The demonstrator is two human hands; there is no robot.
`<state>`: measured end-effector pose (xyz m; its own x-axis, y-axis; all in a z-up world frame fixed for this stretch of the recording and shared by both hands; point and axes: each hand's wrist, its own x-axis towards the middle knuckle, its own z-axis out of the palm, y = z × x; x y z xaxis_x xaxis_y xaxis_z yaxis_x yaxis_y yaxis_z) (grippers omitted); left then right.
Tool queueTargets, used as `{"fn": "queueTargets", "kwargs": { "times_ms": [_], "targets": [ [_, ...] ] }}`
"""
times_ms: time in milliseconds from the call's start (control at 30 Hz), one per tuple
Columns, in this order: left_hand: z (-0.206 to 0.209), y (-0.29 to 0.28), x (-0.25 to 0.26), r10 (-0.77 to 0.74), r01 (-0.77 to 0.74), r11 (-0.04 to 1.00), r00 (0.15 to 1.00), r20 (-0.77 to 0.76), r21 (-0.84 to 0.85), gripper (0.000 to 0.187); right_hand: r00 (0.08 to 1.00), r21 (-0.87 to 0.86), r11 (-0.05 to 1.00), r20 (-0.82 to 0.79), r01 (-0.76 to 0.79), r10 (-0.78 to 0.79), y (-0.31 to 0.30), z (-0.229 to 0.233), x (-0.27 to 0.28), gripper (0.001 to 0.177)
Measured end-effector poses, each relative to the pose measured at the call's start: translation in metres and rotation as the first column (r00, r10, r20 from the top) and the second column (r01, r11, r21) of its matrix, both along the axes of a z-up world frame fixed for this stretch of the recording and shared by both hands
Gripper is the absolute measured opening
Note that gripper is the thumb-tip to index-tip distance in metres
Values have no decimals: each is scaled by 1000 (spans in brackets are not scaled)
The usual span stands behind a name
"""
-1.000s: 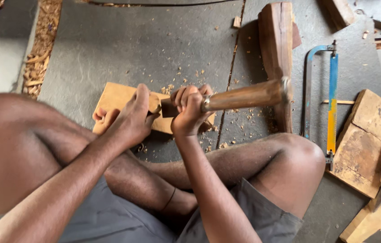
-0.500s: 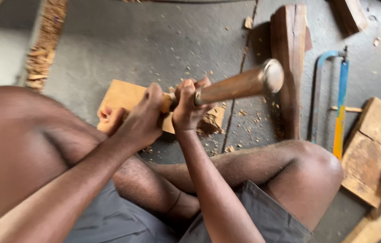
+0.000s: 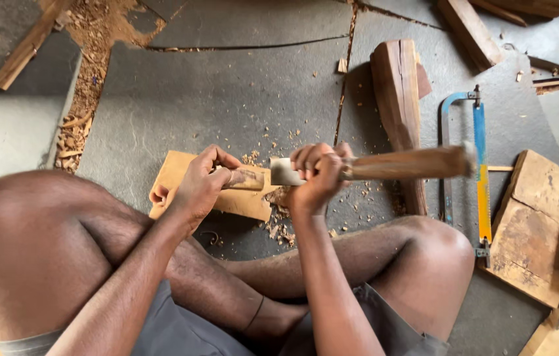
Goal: The person sits on the floor and carves a small rectangular piece of wood using a chisel and a wooden mallet. They repeatedly strike the chisel to remove wood chips and shape the block, occasionally adjusting the wood's position.
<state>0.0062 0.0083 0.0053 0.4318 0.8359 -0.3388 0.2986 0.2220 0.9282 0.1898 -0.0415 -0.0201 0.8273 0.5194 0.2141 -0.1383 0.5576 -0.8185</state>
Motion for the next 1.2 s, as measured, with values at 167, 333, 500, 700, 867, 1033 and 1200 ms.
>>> {"fn": "queueTargets", "kwargs": {
  "times_ms": [167, 333, 500, 700, 867, 1033, 1200],
  "targets": [
    [1, 1, 3, -60, 56, 992, 998, 32, 116, 21, 995, 162, 984, -60, -74, 84, -8, 12, 5, 24],
    [-2, 2, 2, -81, 63, 981, 992, 92, 185, 19, 966, 168, 978, -201, -127, 160, -4, -3, -30, 20],
    [-4, 2, -3, -73, 47, 979, 990, 125, 198, 26, 962, 124, 982, -216, -142, 167, -8, -36, -52, 22],
    [4, 5, -1, -67, 78, 976, 996, -59, 203, 27, 992, -127, 984, -12, 123, -125, -8, -39, -16, 23],
    [8, 8, 2, -107, 110, 994, 978, -182, 9, 24, 996, -133, 987, 18, 86, -85, -13, -13, -1, 22],
    [18, 4, 4, -58, 190, 949, 889, -453, 253, 35, 991, -195, 972, -4, -132, 133, -12, 35, -6, 24],
    [21, 17, 11, -64, 262, 926, 818, -572, 272, 63, 885, -176, 878, 60, -446, 462, -19, 88, -12, 25]
  ]
}}
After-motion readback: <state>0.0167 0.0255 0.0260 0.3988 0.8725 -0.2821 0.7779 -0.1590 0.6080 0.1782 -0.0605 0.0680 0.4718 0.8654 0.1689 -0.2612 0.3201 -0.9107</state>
